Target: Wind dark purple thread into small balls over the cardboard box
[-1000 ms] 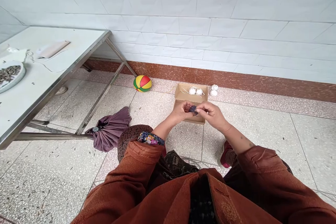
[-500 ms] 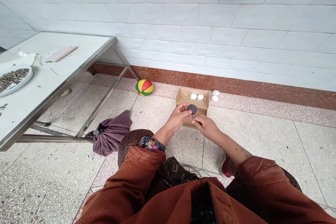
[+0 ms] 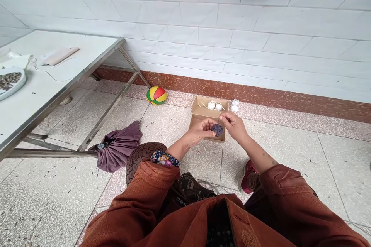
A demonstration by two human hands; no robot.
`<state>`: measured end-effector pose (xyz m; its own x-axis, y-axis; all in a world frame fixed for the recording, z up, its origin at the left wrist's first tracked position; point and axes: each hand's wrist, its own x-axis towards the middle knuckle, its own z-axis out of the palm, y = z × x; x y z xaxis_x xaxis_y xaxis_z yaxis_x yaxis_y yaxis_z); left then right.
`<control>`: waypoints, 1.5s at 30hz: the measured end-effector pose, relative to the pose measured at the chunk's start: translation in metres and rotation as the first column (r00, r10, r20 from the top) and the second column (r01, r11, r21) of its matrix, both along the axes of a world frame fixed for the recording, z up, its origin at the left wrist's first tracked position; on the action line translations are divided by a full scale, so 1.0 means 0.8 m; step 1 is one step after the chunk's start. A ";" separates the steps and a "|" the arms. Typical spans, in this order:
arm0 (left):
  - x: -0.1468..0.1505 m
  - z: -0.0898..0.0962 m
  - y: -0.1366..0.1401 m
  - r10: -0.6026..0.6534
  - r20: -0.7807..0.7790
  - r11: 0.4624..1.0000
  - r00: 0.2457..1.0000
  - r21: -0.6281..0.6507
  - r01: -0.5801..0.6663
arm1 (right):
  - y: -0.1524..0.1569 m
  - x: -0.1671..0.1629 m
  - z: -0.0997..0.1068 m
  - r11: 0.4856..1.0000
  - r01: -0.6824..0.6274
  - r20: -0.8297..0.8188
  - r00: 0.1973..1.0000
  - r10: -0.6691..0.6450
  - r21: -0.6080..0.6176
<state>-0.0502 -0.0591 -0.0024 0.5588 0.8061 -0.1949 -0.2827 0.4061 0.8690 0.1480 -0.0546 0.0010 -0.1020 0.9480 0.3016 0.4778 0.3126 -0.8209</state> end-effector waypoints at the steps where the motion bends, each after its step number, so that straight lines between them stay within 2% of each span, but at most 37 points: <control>1: -0.001 0.001 0.000 0.013 0.037 1.000 0.999 -0.016 -0.012 | -0.001 -0.002 -0.008 0.999 0.013 -0.003 1.000 -0.014 -0.044; 3: -0.001 0.001 0.001 0.067 0.101 0.997 0.993 -0.050 -0.062 | -0.006 -0.008 -0.023 0.994 0.000 0.010 1.000 0.001 -0.107; 6: -0.002 -0.002 0.006 0.201 0.141 0.978 0.969 -0.085 -0.191 | -0.022 -0.020 -0.037 0.990 -0.086 0.052 0.994 0.092 -0.109; 10: -0.001 -0.012 0.013 0.372 0.004 0.928 0.928 -0.032 -0.371 | -0.042 -0.030 -0.036 0.967 -0.246 0.163 0.953 0.255 -0.070; 12: 0.000 -0.016 0.015 0.400 -0.090 0.916 0.912 0.032 -0.399 | -0.047 -0.031 -0.028 0.940 -0.339 0.198 0.920 0.339 -0.039; 15: 0.000 -0.017 0.012 0.338 -0.169 0.941 0.926 0.100 -0.325 | -0.044 -0.026 -0.008 0.924 -0.381 0.153 0.916 0.371 0.042; 19: 0.002 -0.011 0.004 0.175 -0.217 0.981 0.960 0.116 -0.152 | -0.028 -0.010 0.011 0.972 -0.218 0.033 0.976 0.216 0.091; 22: 0.003 -0.006 0.000 0.036 -0.171 0.996 0.985 0.092 -0.020 | -0.015 -0.001 0.008 0.997 -0.065 -0.008 0.998 0.065 0.036; 25: 0.003 -0.003 -0.003 -0.030 -0.064 0.998 0.998 0.061 0.034 | -0.010 0.000 -0.008 1.000 -0.012 -0.018 1.000 0.011 -0.024; 27: 0.003 -0.001 -0.003 -0.006 0.008 1.000 1.000 0.028 0.005 | -0.011 -0.003 -0.020 0.998 -0.022 -0.021 1.000 0.021 -0.061; 30: 0.002 0.001 -0.004 0.097 0.070 0.995 0.993 -0.031 -0.095 | -0.016 -0.010 -0.035 0.992 -0.040 0.003 0.999 0.041 -0.119; 34: 0.000 0.000 0.000 0.220 0.116 0.974 0.968 -0.076 -0.213 | -0.025 -0.015 -0.042 0.986 -0.099 0.095 0.989 0.112 -0.133; 36: -0.002 -0.003 0.004 0.270 0.088 0.962 0.959 -0.055 -0.266 | -0.030 -0.019 -0.040 0.979 -0.167 0.133 0.974 0.182 -0.116; 39: -0.005 -0.007 0.010 0.348 -0.068 0.937 0.935 0.068 -0.343 | -0.037 -0.023 -0.027 0.937 -0.336 0.140 0.927 0.347 -0.094; 42: -0.005 -0.008 0.010 0.338 -0.220 0.934 0.915 0.194 -0.298 | -0.038 -0.022 -0.007 0.901 -0.431 0.087 0.897 0.433 -0.040; 45: -0.003 -0.005 0.005 0.237 -0.269 0.958 0.933 0.226 -0.178 | -0.031 -0.015 0.010 0.944 -0.329 0.017 0.944 0.329 0.024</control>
